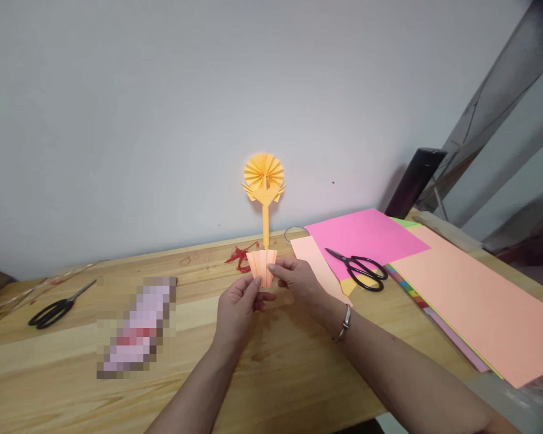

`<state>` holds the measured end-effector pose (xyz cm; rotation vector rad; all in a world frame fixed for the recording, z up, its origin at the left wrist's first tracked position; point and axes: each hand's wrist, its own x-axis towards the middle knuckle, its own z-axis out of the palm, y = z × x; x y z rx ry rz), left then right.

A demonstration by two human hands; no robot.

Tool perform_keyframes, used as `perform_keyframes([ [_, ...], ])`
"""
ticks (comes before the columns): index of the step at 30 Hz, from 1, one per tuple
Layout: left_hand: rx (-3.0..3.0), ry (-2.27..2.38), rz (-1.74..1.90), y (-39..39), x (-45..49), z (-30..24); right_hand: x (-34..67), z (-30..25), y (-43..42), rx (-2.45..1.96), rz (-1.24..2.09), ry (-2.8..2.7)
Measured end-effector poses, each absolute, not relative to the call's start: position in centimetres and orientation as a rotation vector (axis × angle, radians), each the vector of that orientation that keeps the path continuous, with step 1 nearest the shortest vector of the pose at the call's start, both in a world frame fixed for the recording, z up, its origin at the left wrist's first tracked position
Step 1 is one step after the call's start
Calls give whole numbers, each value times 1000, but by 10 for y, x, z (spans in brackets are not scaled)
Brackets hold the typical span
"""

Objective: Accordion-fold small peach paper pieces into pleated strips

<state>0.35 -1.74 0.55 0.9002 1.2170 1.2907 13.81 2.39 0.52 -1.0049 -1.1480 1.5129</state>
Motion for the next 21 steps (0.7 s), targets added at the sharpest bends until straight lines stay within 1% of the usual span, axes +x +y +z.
perform_keyframes([
  [4,933,1262,1270,-18,3,6,138,6,24,-1021,1500,-1142],
  [8,1000,1317,1327,-18,2,10,138,6,24,-1012,1461,-1164],
  [21,1092,1240,1314,-12,-4,8,140,15,23,-1048,1374,-1221],
])
